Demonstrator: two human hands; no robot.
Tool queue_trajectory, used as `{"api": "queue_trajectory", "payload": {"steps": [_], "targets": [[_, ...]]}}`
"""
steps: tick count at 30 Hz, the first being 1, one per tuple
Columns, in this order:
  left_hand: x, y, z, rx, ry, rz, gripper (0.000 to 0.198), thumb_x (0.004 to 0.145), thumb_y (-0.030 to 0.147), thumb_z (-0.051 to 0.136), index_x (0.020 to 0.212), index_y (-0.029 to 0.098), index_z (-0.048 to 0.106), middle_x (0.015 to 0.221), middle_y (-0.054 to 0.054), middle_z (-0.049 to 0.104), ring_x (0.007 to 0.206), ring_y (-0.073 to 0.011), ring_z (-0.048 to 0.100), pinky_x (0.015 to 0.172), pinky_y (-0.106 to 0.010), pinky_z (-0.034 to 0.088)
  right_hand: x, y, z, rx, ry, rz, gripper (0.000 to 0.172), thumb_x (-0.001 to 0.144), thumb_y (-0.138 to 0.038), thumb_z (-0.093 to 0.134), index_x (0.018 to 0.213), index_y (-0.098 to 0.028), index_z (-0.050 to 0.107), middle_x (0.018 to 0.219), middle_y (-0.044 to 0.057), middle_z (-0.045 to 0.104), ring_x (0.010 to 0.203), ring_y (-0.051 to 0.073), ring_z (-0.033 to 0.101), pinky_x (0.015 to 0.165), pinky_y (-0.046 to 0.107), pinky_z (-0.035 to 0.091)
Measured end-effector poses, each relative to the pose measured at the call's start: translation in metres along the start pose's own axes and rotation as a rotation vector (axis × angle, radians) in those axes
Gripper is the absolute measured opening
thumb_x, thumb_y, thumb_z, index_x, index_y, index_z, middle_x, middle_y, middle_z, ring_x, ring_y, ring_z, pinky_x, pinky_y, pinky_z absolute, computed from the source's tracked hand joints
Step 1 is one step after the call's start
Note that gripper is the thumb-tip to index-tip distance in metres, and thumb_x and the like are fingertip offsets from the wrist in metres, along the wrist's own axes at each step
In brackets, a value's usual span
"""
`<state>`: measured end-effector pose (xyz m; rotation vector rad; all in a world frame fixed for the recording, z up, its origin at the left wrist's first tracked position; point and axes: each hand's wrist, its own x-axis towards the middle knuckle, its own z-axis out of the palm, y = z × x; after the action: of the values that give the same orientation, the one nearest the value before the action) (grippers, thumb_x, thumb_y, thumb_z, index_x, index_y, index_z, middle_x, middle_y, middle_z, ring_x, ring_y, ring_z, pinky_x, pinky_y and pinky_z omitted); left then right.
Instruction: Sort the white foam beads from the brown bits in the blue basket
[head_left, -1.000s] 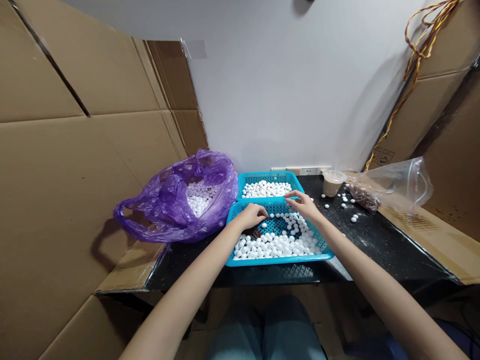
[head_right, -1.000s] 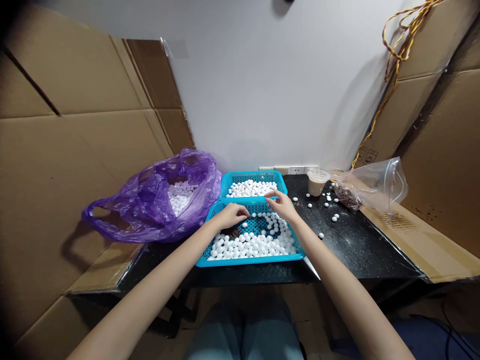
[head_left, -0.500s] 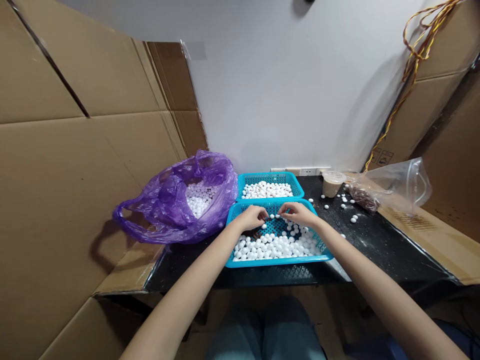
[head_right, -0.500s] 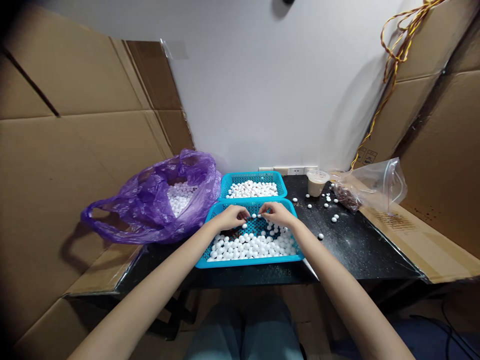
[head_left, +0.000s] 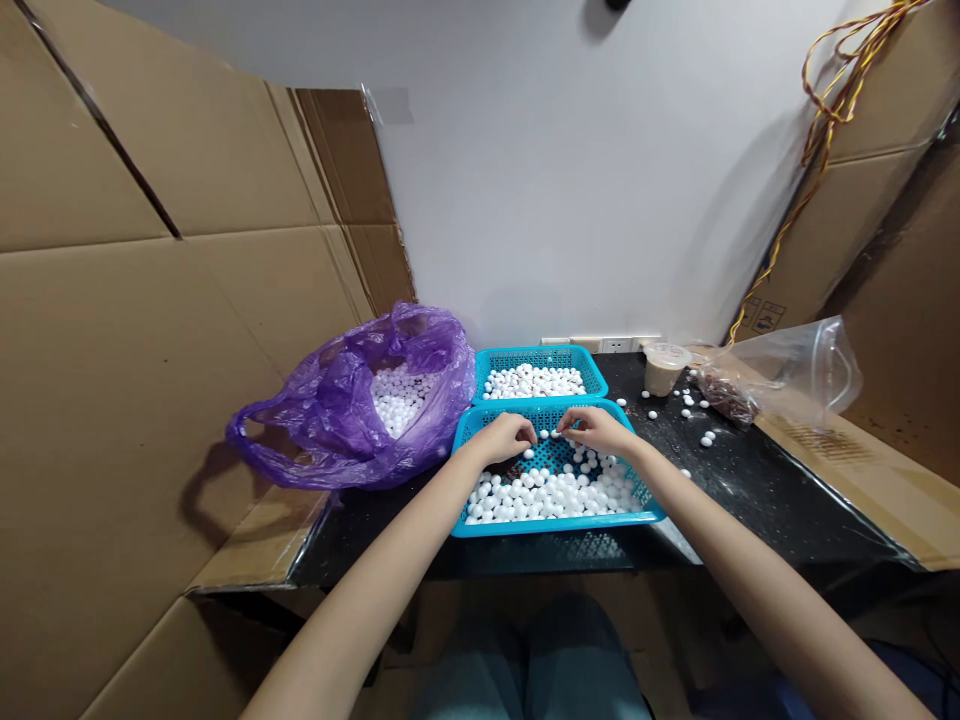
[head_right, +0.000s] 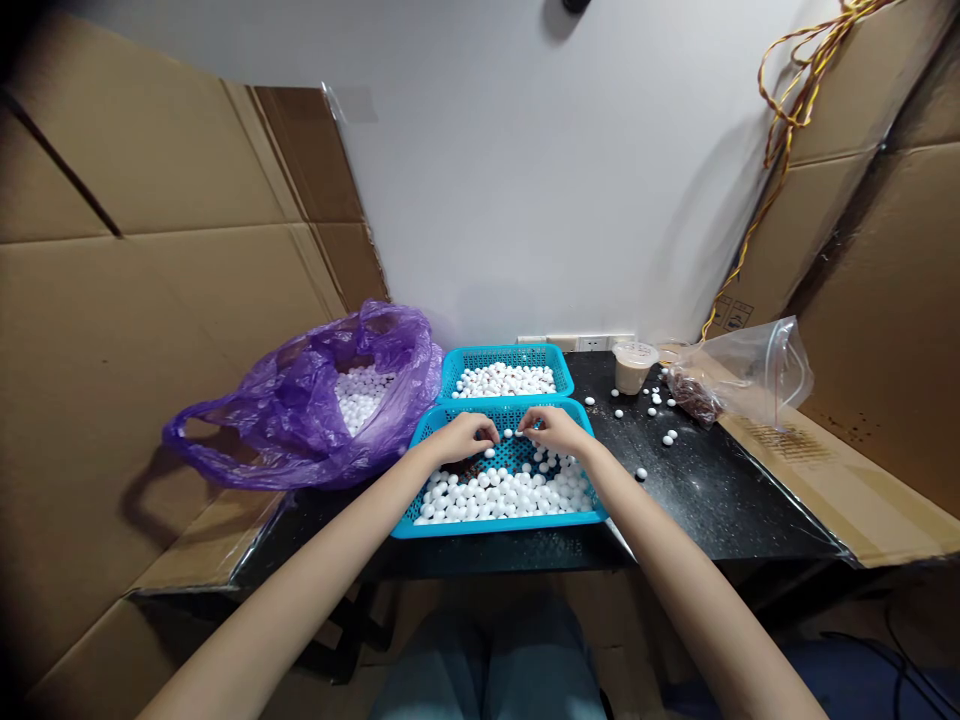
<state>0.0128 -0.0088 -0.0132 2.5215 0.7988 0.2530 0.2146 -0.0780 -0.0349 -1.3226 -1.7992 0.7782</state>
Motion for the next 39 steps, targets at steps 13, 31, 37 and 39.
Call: {"api": "queue_trajectory", "payload": {"steps": [13, 31, 37, 39], "targets": [[-0.001, -0.004, 0.001, -0.014, 0.024, -0.037, 0.013, 0.067, 0.012, 0.055, 0.078, 0.016, 0.061, 0.077, -0.003, 0.066, 0.072, -0.0171, 0.062, 0.066, -0.024, 0.047, 0.002, 0.001, -0.002, -0.088, 0.017, -0.009, 0.009, 0.073, -0.018, 0.056, 0.075, -0.016, 0.064, 0.075, 0.003, 0.066, 0.058, 0.013, 0.057, 0.057, 0.024, 0.044], [-0.001, 0.009, -0.004, -0.128, 0.138, 0.117, 0.006, 0.071, 0.012, 0.058, 0.074, 0.016, 0.054, 0.075, 0.000, 0.061, 0.073, -0.0151, 0.060, 0.068, -0.026, 0.048, -0.001, -0.010, -0.003, -0.303, 0.033, 0.007, 0.013, 0.070, -0.008, 0.056, 0.075, -0.016, 0.066, 0.074, 0.003, 0.067, 0.065, 0.014, 0.058, 0.060, 0.022, 0.043], [0.000, 0.010, -0.004, -0.169, 0.138, 0.134, 0.013, 0.069, 0.009, 0.060, 0.081, 0.015, 0.055, 0.085, -0.002, 0.061, 0.077, -0.0158, 0.062, 0.069, -0.026, 0.050, -0.002, -0.005, -0.002, -0.454, 0.075, 0.068, 0.003, 0.063, -0.014, 0.064, 0.066, -0.016, 0.065, 0.066, 0.003, 0.064, 0.062, 0.016, 0.055, 0.055, 0.022, 0.036], [-0.001, 0.010, -0.004, -0.166, 0.139, 0.143, 0.015, 0.068, 0.008, 0.060, 0.080, 0.015, 0.056, 0.086, -0.003, 0.061, 0.078, -0.0164, 0.062, 0.070, -0.028, 0.050, -0.002, -0.002, -0.001, -0.483, 0.086, 0.092, 0.003, 0.062, -0.017, 0.066, 0.064, -0.016, 0.065, 0.063, 0.003, 0.063, 0.060, 0.016, 0.054, 0.052, 0.022, 0.034]]}}
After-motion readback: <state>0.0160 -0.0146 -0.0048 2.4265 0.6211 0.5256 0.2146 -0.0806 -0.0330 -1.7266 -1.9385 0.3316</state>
